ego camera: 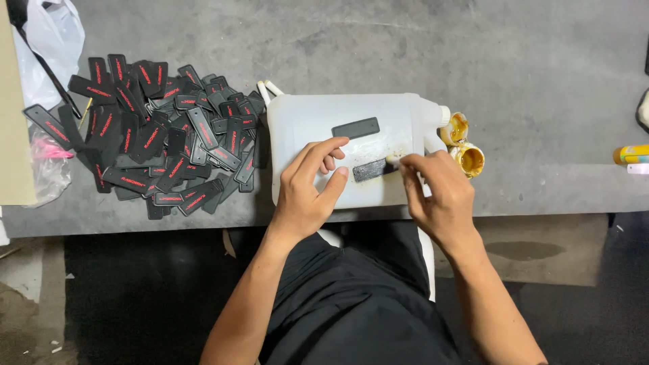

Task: Applying adhesive to the back of small leather patches and arranging them in a row on a work mat.

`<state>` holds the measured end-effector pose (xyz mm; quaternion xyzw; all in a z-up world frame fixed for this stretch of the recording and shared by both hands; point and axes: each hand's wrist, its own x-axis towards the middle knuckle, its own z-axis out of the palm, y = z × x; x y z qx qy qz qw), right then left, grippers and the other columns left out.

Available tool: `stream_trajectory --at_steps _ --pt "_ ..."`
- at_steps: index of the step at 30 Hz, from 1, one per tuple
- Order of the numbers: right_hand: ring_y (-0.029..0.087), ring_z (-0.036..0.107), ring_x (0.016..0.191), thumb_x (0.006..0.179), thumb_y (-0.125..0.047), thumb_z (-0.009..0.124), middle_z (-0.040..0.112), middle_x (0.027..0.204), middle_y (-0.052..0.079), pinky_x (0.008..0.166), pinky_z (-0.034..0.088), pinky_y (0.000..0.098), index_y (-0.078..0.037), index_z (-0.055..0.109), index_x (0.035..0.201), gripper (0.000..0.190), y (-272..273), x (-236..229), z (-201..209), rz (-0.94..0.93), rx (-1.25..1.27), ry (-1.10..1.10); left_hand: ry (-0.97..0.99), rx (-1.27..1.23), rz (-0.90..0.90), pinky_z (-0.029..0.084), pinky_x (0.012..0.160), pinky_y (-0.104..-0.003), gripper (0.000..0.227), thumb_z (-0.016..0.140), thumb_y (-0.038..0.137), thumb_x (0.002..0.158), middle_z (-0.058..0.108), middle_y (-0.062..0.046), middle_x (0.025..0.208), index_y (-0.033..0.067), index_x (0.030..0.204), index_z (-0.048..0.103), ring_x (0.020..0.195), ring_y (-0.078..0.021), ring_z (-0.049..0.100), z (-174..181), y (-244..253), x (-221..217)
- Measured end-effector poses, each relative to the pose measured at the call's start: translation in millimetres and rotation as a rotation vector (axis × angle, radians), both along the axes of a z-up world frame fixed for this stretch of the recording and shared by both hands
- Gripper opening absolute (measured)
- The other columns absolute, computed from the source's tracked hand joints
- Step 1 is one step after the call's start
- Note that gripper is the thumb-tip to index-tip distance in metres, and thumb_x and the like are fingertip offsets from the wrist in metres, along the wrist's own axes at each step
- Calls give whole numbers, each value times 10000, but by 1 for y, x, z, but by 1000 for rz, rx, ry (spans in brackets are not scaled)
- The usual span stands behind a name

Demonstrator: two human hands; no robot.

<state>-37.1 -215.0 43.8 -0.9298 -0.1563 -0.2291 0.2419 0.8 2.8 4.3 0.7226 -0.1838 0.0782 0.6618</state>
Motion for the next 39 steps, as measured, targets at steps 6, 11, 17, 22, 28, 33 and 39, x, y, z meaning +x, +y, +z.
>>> stream_trajectory --at_steps 6,11,17,22,28,33,39 --pt "261 622 673 956 73 713 636 727 87 651 529 361 -21 744 1002 108 0 -5 2 -45 -7 -33 -11 0 2 569 752 -350 305 630 95 973 660 -125 974 21 1268 647 810 -221 621 -3 -2 0" --pt "268 629 677 953 47 726 647 725 81 656 536 363 -38 743 981 92 -1 -9 -2 -55 12 -14 -13 3 -4 568 752 -353 304 632 91 970 661 -126 968 19 1266 648 807 -222 620 -2 -1 0" --pt "268 640 676 913 27 735 663 730 77 656 540 354 -53 757 967 99 21 -28 -11 -30 107 -3 -12 7 -10 569 751 -343 307 639 93 964 667 -124 959 16 1261 655 801 -216 623 -3 -1 0" --pt "252 656 653 894 6 731 686 708 78 660 556 341 -50 775 940 85 20 -46 -6 -69 350 107 -21 23 -14 568 742 -347 306 642 78 959 670 -129 951 8 1256 659 793 -218 628 -3 0 -1" --pt "196 630 779 944 91 671 694 817 128 783 523 343 3 741 986 120 -33 -75 -45 -344 620 56 -3 36 -20 567 760 -336 323 646 64 944 681 -129 958 5 1261 667 801 -209 629 -2 -2 -2" --pt "176 639 954 945 110 688 676 1009 139 893 509 300 10 634 992 123 -72 -95 -73 -656 740 -30 -5 86 -4 564 769 -337 303 646 50 941 694 -143 963 -19 1233 683 808 -211 634 2 -4 -3" --pt "151 618 921 911 46 743 717 992 143 837 498 307 -14 652 942 114 -106 -86 -131 -861 775 -75 -15 168 7 560 770 -338 293 659 26 929 699 -151 956 -17 1217 695 800 -218 646 5 -5 -2"
